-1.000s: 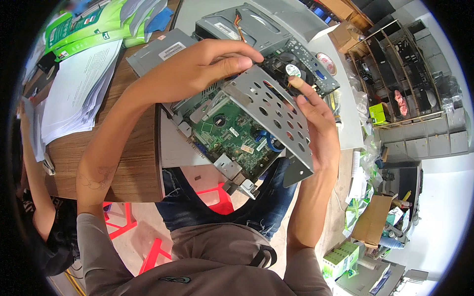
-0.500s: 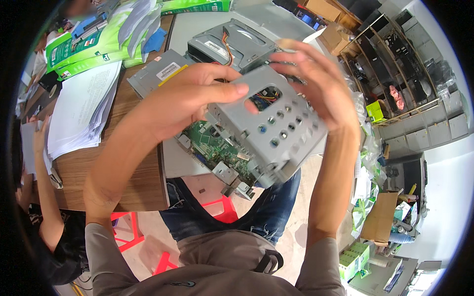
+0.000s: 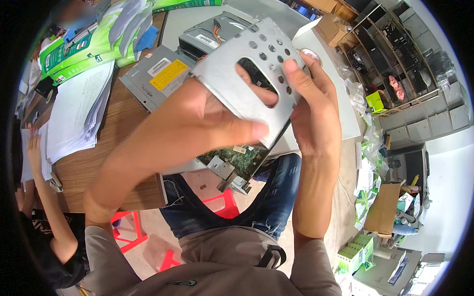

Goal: The person reassembles a computer by inserting a component into the open chassis, positioning the outer casing over the internal hardware, and pressing it down to secure it.

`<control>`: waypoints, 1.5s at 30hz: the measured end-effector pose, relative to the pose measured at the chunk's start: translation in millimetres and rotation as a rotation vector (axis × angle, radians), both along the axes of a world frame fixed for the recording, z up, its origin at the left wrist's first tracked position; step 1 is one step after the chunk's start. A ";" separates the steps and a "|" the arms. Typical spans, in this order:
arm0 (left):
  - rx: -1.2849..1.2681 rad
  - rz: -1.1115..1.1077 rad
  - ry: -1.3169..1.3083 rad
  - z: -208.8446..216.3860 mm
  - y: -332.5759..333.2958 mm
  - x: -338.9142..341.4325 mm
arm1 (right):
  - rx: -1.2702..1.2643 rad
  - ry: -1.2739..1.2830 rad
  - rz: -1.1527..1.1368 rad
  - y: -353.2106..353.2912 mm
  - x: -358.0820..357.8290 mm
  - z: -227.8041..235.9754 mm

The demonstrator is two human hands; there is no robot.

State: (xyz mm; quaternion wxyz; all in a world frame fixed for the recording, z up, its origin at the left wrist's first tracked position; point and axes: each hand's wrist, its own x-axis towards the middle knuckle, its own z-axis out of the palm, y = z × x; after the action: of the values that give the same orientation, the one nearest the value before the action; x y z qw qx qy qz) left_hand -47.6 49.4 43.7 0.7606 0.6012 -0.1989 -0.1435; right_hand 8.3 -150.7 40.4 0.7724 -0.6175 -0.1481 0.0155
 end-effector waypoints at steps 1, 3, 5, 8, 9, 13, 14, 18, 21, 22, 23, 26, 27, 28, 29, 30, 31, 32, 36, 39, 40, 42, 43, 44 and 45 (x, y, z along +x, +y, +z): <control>-0.021 -0.170 -0.063 4.9 6.7 7.2 | 0.049 0.053 -0.006 -2.3 -2.5 -2.0; 0.265 -0.277 -0.416 14.8 39.4 24.3 | 0.146 0.158 0.036 -8.2 -8.3 -6.8; 0.542 -0.386 -0.773 9.4 73.5 40.9 | 0.130 0.169 -0.015 -6.3 -16.9 -11.4; 0.961 -0.221 -0.623 7.9 108.6 45.8 | 0.136 0.187 0.043 1.9 -25.2 -15.1; 0.905 -0.171 -0.575 10.2 105.5 50.1 | 0.115 0.211 -0.002 7.0 -30.6 -12.7; 0.734 0.015 -0.599 -7.5 90.5 69.5 | 0.034 0.270 -0.037 12.0 -40.8 -22.2; 0.746 0.083 -0.664 -12.6 86.2 73.3 | -0.021 0.277 0.015 10.4 -42.0 -24.2; 0.711 0.095 -0.642 -34.6 69.7 81.5 | -0.090 0.283 -0.009 12.7 -45.9 -32.0; 0.681 0.131 -0.646 -44.7 64.2 85.0 | -0.104 0.263 -0.078 14.6 -46.2 -31.7; 0.692 0.161 -0.630 -45.4 63.1 84.5 | -0.103 0.266 -0.077 14.3 -46.0 -31.1; 0.693 0.160 -0.626 -46.1 62.3 84.5 | -0.118 0.265 -0.073 13.6 -45.6 -30.6; 0.709 0.159 -0.600 -44.3 61.5 82.8 | -0.124 0.266 -0.055 15.9 -46.8 -31.6; 0.728 0.164 -0.594 -43.3 60.0 80.7 | -0.123 0.270 -0.047 16.4 -47.6 -31.9; 0.747 0.169 -0.588 -43.1 59.2 79.5 | -0.125 0.271 -0.047 16.4 -46.7 -32.3; 0.746 0.169 -0.587 -46.1 58.9 80.4 | -0.108 0.243 -0.077 16.3 -44.9 -32.8; 0.757 0.209 -0.675 -49.4 58.5 81.3 | -0.090 0.215 -0.105 16.3 -42.9 -33.3; 0.768 0.248 -0.763 -51.2 58.7 81.5 | -0.127 0.206 -0.104 13.8 -40.8 -33.2; 0.770 0.250 -0.761 -51.8 59.8 81.2 | -0.127 0.207 -0.101 14.6 -41.1 -34.0; 0.799 0.248 -0.739 -51.5 59.3 81.3 | -0.152 0.228 -0.052 11.7 -40.4 -39.0; 0.766 0.256 -0.739 -54.0 58.3 82.5 | -0.216 0.223 -0.038 12.2 -43.8 -38.7; 0.751 0.251 -0.695 -54.1 57.0 82.6 | -0.267 0.205 -0.037 12.7 -44.8 -38.5; 0.777 0.240 -0.666 -50.8 55.9 82.3 | -0.237 0.255 0.032 9.1 -37.1 -43.6; 0.802 0.228 -0.639 -49.0 55.6 82.0 | -0.207 0.304 0.098 6.9 -33.9 -44.9; 0.804 0.231 -0.638 -48.9 55.1 81.6 | -0.207 0.303 0.102 5.4 -33.7 -44.4; 0.820 0.232 -0.670 -49.7 55.9 80.5 | -0.246 0.296 0.091 5.1 -33.7 -44.2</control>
State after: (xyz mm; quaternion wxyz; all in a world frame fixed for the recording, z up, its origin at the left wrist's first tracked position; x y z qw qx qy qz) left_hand 32.9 105.3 -6.0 0.3693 0.8794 -0.2908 0.0751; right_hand -25.4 -145.6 -3.8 0.7030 -0.6908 -0.0578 0.1588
